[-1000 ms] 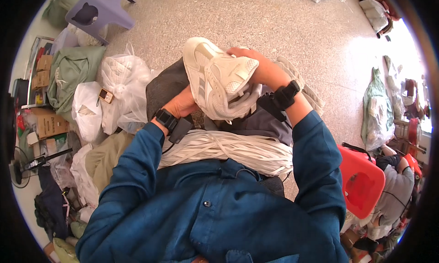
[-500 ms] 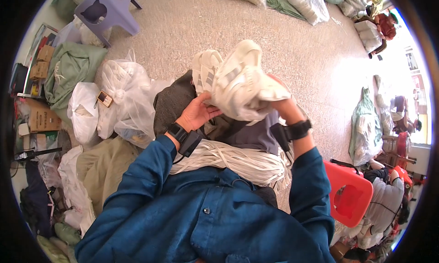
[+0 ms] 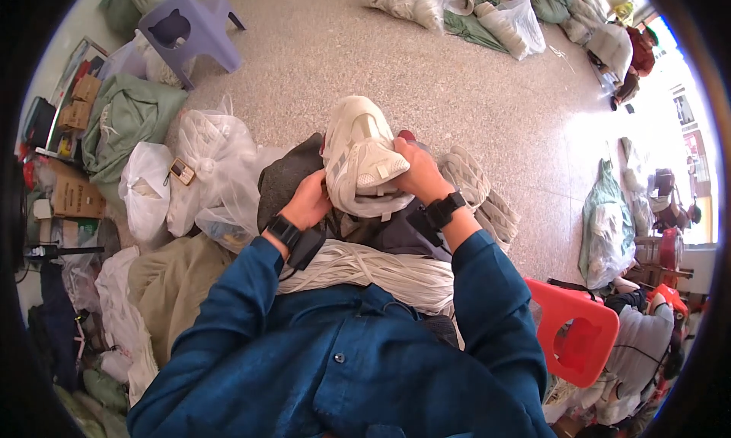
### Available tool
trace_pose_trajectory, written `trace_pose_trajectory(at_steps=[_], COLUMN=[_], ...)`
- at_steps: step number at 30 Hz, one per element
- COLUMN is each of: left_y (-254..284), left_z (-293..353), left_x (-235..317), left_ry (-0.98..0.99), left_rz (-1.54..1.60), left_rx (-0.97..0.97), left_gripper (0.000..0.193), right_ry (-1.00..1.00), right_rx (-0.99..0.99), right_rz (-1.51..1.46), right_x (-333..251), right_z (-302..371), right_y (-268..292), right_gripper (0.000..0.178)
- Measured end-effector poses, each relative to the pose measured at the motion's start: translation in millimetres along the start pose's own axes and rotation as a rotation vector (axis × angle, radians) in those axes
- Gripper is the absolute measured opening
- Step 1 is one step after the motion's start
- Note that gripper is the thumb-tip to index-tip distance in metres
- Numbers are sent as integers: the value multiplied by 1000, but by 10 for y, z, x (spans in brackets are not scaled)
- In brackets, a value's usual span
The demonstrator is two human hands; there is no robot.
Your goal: Threading laces through a batch of shoe uppers.
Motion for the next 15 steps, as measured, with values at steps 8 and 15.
trace_pose_trajectory(at_steps=[8, 15], left_y=[-749, -841], left_z=[847, 724], left_x=[397, 512], left_ry=[-1314, -860], left_rz=[-1351, -1616], left_rx=[331, -147], left_gripper=[65, 62], right_ry=[-241, -252], right_rx=[-31, 8], right_rz=[65, 90], right_x=[-152, -389], right_z=[141, 234], right_y=[-159, -12], right_gripper=[43, 47])
Point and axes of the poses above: each hand's wrist, its own z-axis away from the middle knuckle, its own y-axis out of the back of the hand, x = y × z, the point moved 3 cm from there along -z, towards the middle knuckle
